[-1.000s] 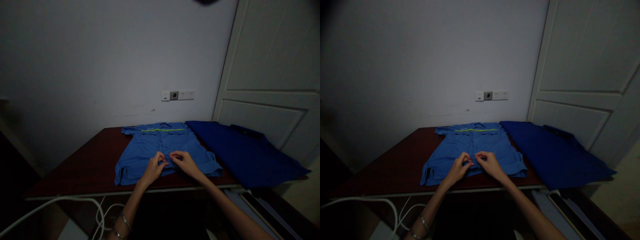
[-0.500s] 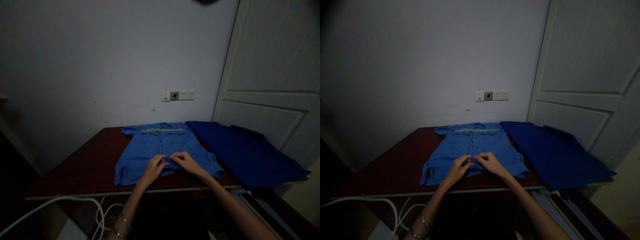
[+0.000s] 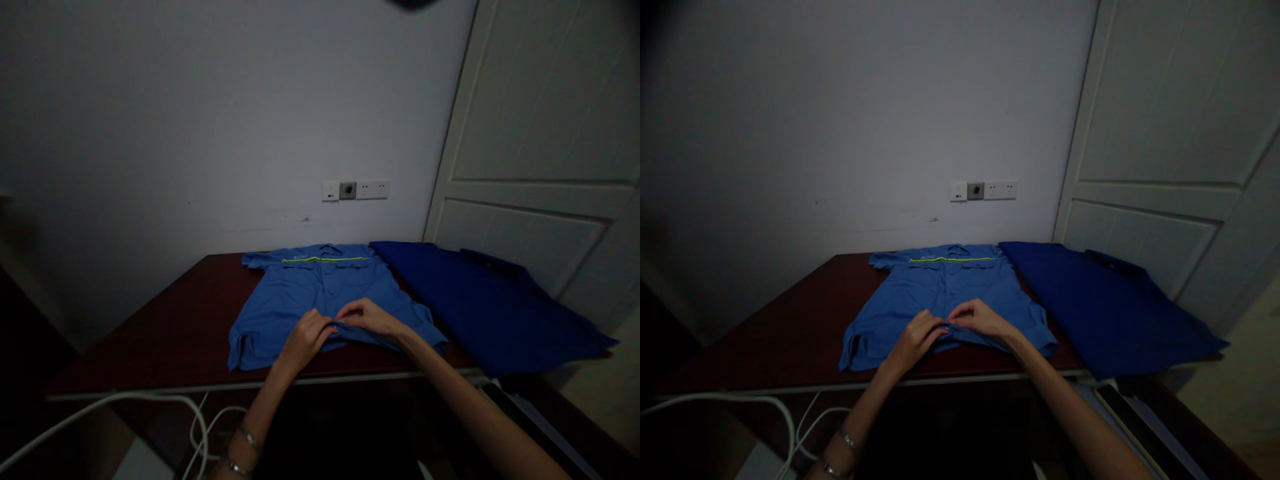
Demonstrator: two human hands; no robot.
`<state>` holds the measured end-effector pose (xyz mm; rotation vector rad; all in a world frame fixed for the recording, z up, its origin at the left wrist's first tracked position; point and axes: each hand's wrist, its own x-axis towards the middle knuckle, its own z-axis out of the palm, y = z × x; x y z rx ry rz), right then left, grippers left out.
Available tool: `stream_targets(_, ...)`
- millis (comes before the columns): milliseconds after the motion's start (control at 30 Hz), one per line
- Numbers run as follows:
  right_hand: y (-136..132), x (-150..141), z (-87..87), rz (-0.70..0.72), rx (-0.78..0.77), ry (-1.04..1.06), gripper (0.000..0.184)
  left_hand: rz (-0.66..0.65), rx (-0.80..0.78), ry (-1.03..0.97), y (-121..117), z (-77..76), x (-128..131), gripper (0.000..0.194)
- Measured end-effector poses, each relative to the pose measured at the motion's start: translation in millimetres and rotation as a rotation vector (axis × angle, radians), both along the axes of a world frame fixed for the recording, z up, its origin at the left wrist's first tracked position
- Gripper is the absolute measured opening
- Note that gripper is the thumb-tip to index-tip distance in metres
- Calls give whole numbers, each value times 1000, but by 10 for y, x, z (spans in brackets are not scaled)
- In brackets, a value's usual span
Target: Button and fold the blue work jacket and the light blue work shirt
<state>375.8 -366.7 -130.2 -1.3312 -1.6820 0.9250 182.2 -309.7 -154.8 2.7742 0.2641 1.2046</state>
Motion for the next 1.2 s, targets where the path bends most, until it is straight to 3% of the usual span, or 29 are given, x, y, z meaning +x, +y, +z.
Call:
stream_targets(367, 11, -77, 41, 17, -132, 131, 36, 57, 128, -17, -3, -54, 3, 17)
stream_targets(700, 72, -63, -54, 52, -210, 232, 37, 74, 334, -14, 17, -92, -33, 19)
stream_targets(967, 67, -43, -52, 42, -217, 120, 36, 71, 353, 8, 7, -118, -40, 20)
stream_targets(1200, 12, -28, 6, 118, -149, 45, 37, 95, 316, -8, -2, -123, -32, 19)
